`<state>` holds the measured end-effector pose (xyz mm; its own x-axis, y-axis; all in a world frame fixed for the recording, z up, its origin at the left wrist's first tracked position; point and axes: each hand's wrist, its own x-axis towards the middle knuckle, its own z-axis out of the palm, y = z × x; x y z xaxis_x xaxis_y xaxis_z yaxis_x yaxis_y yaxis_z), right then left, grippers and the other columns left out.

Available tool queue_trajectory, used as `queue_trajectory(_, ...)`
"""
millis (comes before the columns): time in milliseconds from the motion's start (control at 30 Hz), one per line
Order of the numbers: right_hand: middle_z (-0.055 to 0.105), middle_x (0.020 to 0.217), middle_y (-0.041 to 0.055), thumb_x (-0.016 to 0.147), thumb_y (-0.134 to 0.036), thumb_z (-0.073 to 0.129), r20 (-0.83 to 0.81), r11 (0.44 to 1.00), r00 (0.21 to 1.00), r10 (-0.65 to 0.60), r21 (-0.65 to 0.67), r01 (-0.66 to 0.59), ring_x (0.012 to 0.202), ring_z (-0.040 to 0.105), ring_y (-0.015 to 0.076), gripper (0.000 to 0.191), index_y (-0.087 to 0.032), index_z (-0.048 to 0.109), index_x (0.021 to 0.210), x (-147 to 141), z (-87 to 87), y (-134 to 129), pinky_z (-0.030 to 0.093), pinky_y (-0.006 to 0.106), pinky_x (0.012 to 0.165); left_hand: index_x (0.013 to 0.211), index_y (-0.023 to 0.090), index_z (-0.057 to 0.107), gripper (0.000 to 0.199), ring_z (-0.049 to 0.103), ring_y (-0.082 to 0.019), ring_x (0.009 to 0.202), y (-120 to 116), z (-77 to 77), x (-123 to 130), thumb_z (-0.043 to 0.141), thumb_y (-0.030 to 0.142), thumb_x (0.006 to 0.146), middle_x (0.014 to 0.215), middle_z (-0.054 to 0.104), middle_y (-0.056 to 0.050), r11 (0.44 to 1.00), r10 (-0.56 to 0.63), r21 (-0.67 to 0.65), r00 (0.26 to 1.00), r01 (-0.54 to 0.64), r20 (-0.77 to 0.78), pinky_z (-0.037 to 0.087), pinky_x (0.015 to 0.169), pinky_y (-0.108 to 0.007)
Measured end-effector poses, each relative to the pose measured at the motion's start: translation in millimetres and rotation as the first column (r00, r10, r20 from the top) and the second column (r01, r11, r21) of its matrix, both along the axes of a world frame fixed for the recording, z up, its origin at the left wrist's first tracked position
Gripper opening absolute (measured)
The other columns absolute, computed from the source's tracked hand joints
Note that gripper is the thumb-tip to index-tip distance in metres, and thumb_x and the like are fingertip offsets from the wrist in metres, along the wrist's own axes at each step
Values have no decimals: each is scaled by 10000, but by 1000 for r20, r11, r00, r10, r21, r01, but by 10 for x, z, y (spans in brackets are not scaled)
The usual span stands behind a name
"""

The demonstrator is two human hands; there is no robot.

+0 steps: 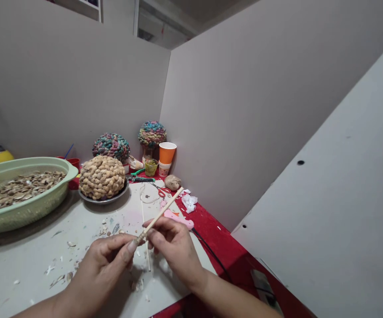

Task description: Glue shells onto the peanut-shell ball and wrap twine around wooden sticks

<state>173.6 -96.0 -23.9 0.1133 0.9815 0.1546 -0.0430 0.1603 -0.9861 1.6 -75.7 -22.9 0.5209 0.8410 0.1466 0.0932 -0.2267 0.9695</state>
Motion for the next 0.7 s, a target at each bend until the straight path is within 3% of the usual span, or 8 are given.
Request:
queue_trajectory(100,639,648,8,739,-315,692,19,999,999,-44,-7,44,524,558,107,203,-142,690,845,72,-38,24,450,209,483,661,164,607,384,310,-91,482,-1,6,-8,532,469,882,526,414,33,994,-24,-103,1000,25,13,260,443,-205)
queue_trajectory(200,665,715,34,823,-301,625,86,985,988,-126,130,114,592,603,136,184,-154,692,911,174,-88,-42,499,246,545,638,162,563,425,297,-82,469,29,44,-3,519,512,875,526,417,37,986,-32,-166,999,29,-16,229,429,-207)
queue_trajectory(267,674,778,46,885,-254,559,171,935,957,-234,311,172,665,624,156,159,-183,681,957,253,-77,-131,523,280,617,644,158,568,427,292,-83,470,59,79,4,517,516,872,525,413,39,986,-29,-167,999,22,-42,224,430,-209)
queue_trajectory(333,671,861,53,903,-174,520,280,826,893,-352,542,155,766,635,179,187,-223,654,1024,328,7,-226,529,317,696,651,154,595,402,314,-91,489,87,112,8,532,486,869,532,422,34,993,-26,-117,998,19,-62,244,445,-210)
queue_trajectory(400,665,982,76,869,-125,544,445,685,774,-451,728,-19,918,627,223,304,-246,605,1142,388,163,-290,511,385,810,670,151,644,359,353,-104,512,110,141,6,546,434,868,541,453,21,999,-28,-24,996,26,-90,281,468,-213)
queue_trajectory(467,639,1150,123,829,-171,622,644,616,540,-542,742,-266,1092,572,285,422,-221,553,1242,428,349,-296,426,484,964,703,154,698,313,410,-121,531,130,173,-5,557,382,864,559,516,2,995,-24,97,992,36,-126,329,498,-220)
queue_trajectory(567,658,1164,151,861,-237,619,778,655,207,-593,616,-437,1122,562,312,349,-164,591,1201,469,541,-201,323,537,1036,728,175,742,249,506,-147,549,167,238,-51,584,325,849,601,620,-30,951,7,305,983,50,-184,395,545,-232)
queue_trajectory(700,671,667,54,936,-140,482,837,704,79,-541,503,-501,612,592,169,200,-158,681,940,540,498,-31,461,324,682,905,208,760,163,628,-191,635,228,354,-184,648,266,802,738,725,-68,810,129,584,959,44,-252,474,641,-263)
